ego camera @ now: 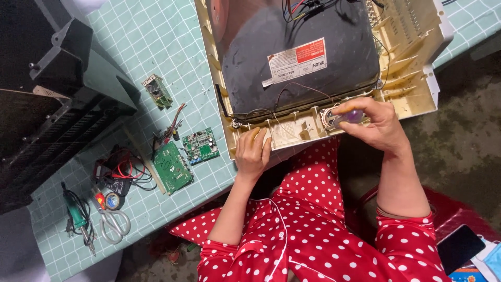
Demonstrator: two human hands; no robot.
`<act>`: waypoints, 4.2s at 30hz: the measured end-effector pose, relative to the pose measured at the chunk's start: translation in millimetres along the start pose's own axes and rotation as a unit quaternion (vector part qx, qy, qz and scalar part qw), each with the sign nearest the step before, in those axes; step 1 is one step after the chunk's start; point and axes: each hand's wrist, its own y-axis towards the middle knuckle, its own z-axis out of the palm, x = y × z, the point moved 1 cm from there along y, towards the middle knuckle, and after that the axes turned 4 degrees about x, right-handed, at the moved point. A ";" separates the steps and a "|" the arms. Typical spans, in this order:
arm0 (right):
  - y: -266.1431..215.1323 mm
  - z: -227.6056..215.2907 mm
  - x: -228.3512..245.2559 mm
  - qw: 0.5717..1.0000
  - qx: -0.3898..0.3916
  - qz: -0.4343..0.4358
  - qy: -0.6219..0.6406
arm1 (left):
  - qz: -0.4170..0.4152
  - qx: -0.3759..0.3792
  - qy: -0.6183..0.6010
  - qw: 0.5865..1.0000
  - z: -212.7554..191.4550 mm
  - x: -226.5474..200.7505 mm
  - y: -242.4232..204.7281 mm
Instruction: Removing multiple screws from the plastic bezel of a CRT television using a manual screwdriver to disassemble the unit.
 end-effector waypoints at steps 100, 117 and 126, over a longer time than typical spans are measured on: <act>29.5 33.8 -46.7 0.955 0.022 -0.106 0.276 | 0.004 0.080 0.006 0.997 -10.7 -10.8 5.0; 0.7 24.4 -51.8 0.994 -0.052 -0.034 0.085 | 0.012 0.082 0.035 0.996 -10.7 -10.5 3.7; 0.7 16.2 -43.2 0.997 -0.039 -0.057 0.027 | 0.013 0.091 0.078 0.993 -11.3 -16.8 5.8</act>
